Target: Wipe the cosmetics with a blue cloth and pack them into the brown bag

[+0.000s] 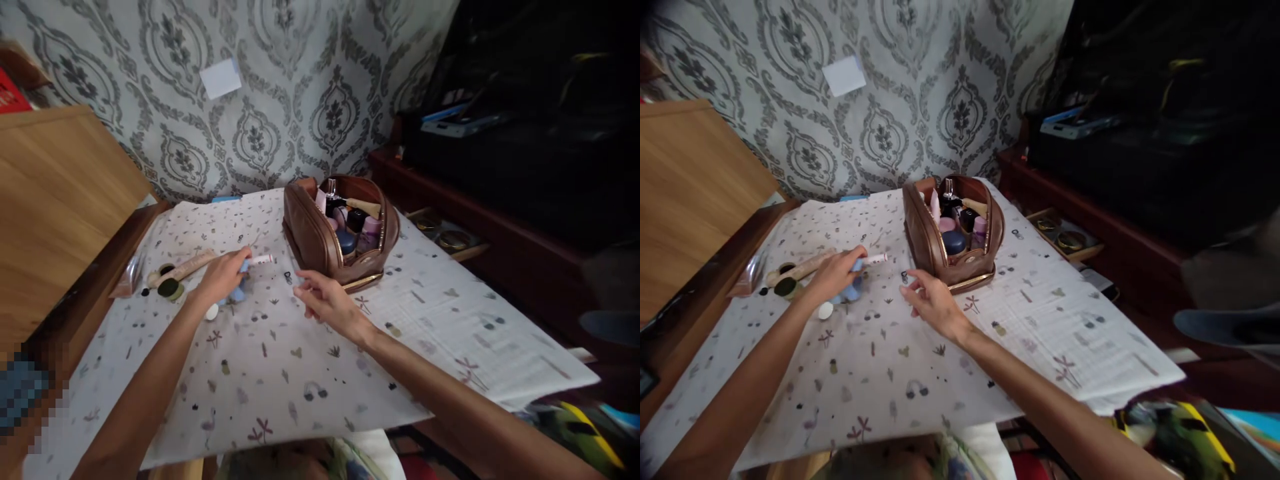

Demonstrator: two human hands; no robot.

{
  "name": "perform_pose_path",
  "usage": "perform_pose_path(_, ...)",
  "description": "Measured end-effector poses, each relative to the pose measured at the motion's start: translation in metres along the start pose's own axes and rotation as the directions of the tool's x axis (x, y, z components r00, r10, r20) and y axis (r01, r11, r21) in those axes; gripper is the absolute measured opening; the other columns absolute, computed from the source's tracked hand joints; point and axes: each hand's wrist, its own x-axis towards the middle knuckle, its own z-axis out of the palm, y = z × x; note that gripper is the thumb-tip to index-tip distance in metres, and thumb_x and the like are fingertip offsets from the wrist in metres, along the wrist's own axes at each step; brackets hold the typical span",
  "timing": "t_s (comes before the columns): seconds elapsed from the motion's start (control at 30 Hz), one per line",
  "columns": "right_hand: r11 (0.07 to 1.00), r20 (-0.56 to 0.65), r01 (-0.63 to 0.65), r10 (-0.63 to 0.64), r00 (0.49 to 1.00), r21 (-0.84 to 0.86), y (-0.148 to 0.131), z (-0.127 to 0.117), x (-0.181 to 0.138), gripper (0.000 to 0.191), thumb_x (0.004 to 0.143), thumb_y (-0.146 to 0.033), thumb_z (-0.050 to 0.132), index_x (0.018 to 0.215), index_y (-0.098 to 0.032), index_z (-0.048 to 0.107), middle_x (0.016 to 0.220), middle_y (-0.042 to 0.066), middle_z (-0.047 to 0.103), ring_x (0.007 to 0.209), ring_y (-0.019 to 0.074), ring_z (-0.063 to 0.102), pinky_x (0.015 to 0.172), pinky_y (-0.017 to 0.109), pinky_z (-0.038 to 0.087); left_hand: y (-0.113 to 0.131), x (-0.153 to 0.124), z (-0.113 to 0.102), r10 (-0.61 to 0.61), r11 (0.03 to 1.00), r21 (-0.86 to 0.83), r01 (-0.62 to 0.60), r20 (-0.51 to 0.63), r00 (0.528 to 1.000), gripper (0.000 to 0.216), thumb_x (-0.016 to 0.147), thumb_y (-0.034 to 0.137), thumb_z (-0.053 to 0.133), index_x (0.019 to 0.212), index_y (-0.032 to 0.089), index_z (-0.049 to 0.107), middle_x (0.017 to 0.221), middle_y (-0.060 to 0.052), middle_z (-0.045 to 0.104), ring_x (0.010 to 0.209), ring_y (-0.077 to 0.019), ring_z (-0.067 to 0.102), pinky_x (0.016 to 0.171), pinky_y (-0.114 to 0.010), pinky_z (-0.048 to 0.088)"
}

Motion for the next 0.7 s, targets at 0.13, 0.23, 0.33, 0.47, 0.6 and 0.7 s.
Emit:
perform_pose_path(0.13, 0.969, -0.025, -0.048, 0.055, 0.998, 0.241, 0.009, 0.027, 0.023, 0.054, 0.082, -0.053, 0.067, 0.119, -0.014, 0.060, 0.083, 0.003, 0.066, 0.049, 0.0092, 0.056, 0.041, 0.021, 0.041, 0.020, -0.043, 0.005, 0.071, 0.975, -0.208, -0.084, -0.073, 0.995, 0.017, 0.093, 0.022, 0.052, 0.110, 0.025, 0.055, 0.096, -0.003, 0.069, 0.081, -0.0208, 0.065, 0.064, -0.026, 0.040)
perform_pose_path(0.23, 0.958, 0.001, -0.013, 0.013, 1.000, 0.286, 0.011, 0.047, 0.031, 0.042, 0.078, -0.056, 0.070, 0.092, -0.017, 0.066, 0.074, 0.001, 0.065, 0.048, 0.0087, 0.054, 0.043, 0.022, 0.039, 0.024, -0.065, 0.017, 0.060, 0.932, -0.348, -0.096, -0.113, 0.992, 0.018, 0.095, 0.029, 0.052, 0.113, 0.024, 0.057, 0.100, -0.004, 0.071, 0.082, -0.0208, 0.066, 0.068, -0.027, 0.043)
perform_pose_path(0.33, 0.965, 0.023, 0.010, -0.016, 1.000, 0.263, 0.013, 0.062, 0.030, 0.041, 0.075, -0.058, 0.073, 0.085, -0.018, 0.066, 0.068, 0.000, 0.063, 0.048, 0.0103, 0.053, 0.044, 0.023, 0.038, 0.021, -0.076, 0.030, 0.021, 0.903, -0.420, -0.084, -0.154, 0.988, 0.023, 0.099, 0.034, 0.050, 0.118, 0.023, 0.058, 0.110, -0.006, 0.072, 0.093, -0.0227, 0.068, 0.079, -0.030, 0.047)
perform_pose_path(0.47, 0.982, 0.088, 0.011, -0.028, 0.996, 0.190, 0.016, 0.067, 0.024, 0.041, 0.076, -0.056, 0.073, 0.089, -0.018, 0.069, 0.060, -0.002, 0.059, 0.050, 0.0123, 0.053, 0.047, 0.025, 0.038, 0.020, -0.078, 0.042, 0.022, 0.916, -0.392, -0.085, -0.163, 0.986, 0.022, 0.098, 0.034, 0.052, 0.114, 0.023, 0.063, 0.114, -0.008, 0.071, 0.104, -0.0248, 0.067, 0.083, -0.031, 0.049)
perform_pose_path(0.6, 0.980, 0.059, -0.002, -0.010, 0.998, 0.200, 0.017, 0.059, 0.022, 0.040, 0.078, -0.055, 0.074, 0.089, -0.017, 0.070, 0.060, 0.000, 0.061, 0.051, 0.0116, 0.051, 0.051, 0.026, 0.038, 0.019, -0.074, 0.044, 0.042, 0.902, -0.420, -0.103, -0.153, 0.987, 0.021, 0.098, 0.037, 0.052, 0.103, 0.021, 0.066, 0.098, -0.007, 0.071, 0.087, -0.0219, 0.066, 0.073, -0.028, 0.046)
perform_pose_path(0.7, 0.965, -0.034, 0.011, -0.002, 0.999, 0.264, 0.015, 0.052, 0.023, 0.041, 0.077, -0.056, 0.075, 0.088, -0.017, 0.070, 0.066, 0.001, 0.063, 0.054, 0.0112, 0.052, 0.050, 0.025, 0.037, 0.013, -0.074, 0.041, -0.011, 0.795, -0.602, -0.076, -0.141, 0.990, 0.024, 0.096, 0.040, 0.054, 0.101, 0.021, 0.068, 0.082, -0.003, 0.068, 0.073, -0.0179, 0.062, 0.066, -0.026, 0.043)
